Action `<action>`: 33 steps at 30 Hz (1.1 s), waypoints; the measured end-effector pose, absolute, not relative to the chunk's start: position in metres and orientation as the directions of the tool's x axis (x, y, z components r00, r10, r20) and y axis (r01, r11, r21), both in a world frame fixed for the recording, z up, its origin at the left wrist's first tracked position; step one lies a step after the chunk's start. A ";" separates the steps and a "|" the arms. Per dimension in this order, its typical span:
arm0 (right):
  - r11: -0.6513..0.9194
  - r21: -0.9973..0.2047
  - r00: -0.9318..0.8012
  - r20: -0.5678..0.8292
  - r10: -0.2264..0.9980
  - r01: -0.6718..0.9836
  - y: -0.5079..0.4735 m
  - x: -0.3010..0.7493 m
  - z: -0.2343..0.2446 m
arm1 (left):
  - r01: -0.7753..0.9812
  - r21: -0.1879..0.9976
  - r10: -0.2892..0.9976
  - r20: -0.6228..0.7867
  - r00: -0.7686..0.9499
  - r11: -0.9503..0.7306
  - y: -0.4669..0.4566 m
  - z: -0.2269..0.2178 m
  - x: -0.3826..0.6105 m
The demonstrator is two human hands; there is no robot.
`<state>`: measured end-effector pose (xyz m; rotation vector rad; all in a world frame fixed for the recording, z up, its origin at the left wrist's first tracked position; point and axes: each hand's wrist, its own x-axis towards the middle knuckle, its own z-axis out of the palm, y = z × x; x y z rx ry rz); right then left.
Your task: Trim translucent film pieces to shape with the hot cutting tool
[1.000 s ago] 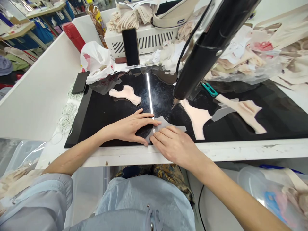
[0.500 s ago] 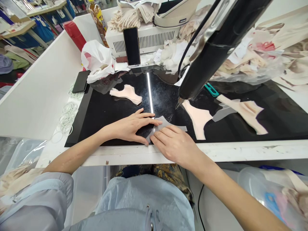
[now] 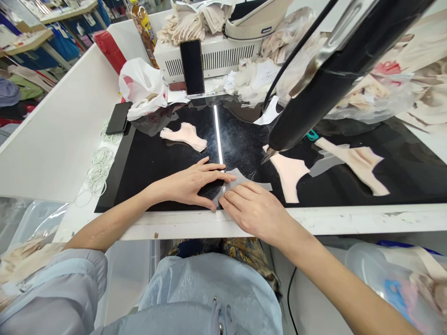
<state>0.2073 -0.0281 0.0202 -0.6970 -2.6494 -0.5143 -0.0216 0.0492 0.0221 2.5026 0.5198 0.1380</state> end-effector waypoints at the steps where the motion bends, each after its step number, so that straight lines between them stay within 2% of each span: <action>1: 0.812 0.255 -0.817 0.418 0.396 0.524 -0.028 0.207 0.021 | 0.333 0.560 0.393 -0.013 0.919 -0.759 0.049 0.022 -0.021; 16: 0.795 0.265 -0.808 0.417 0.416 0.546 -0.028 0.207 0.021 | 0.331 0.545 0.390 -0.009 0.921 -0.770 0.050 0.021 -0.022; 33: 0.833 0.221 -0.822 0.413 0.392 0.508 -0.028 0.215 0.013 | 0.333 0.560 0.396 -0.009 0.918 -0.758 0.050 0.020 -0.022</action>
